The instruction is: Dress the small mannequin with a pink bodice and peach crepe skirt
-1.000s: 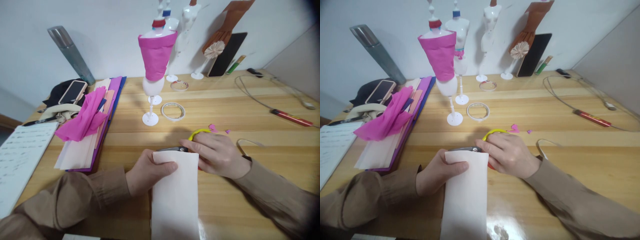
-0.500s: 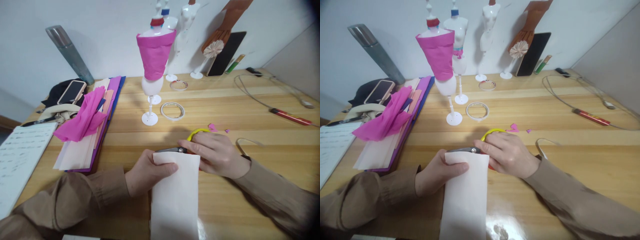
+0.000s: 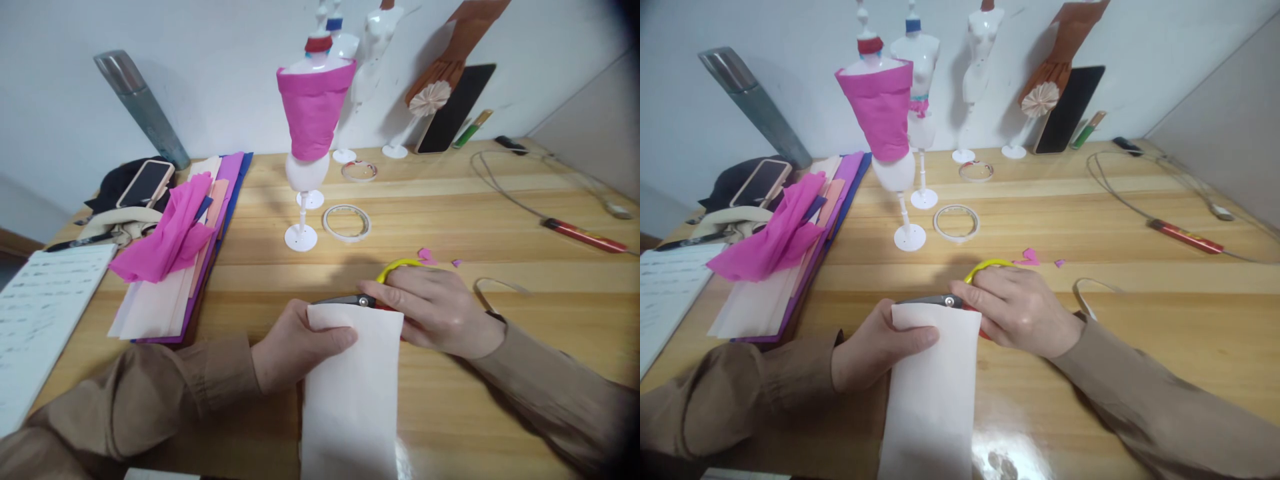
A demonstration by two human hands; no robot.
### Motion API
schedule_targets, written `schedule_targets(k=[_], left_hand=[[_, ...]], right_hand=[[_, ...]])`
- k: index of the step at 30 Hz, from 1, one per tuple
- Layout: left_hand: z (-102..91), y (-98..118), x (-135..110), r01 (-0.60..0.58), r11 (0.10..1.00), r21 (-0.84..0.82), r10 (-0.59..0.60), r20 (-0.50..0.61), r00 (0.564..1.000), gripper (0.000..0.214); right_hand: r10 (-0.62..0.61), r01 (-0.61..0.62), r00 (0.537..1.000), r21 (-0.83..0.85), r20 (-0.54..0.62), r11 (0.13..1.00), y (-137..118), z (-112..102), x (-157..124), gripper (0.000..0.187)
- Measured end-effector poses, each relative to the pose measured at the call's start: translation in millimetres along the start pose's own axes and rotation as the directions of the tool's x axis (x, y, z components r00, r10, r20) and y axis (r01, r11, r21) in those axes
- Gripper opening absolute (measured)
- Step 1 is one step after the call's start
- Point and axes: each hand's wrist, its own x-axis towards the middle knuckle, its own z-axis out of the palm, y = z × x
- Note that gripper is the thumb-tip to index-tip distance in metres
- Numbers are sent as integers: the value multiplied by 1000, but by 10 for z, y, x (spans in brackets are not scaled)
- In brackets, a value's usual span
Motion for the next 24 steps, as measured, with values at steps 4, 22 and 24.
schedule_targets(k=[4, 22, 24], left_hand=[[-3, 1, -8, 0, 1000, 27, 0, 7, 1000, 37], [10, 15, 8, 22, 996, 90, -22, -2, 1000, 27], [1, 7, 16, 14, 995, 96, -15, 4, 1000, 25]], right_hand=[[3, -3, 1000, -2, 10, 1000, -16, -15, 31, 24], [-19, 19, 1000, 40, -3, 999, -29, -10, 43, 24], [-24, 24, 1000, 39, 3, 999, -31, -12, 47, 24]])
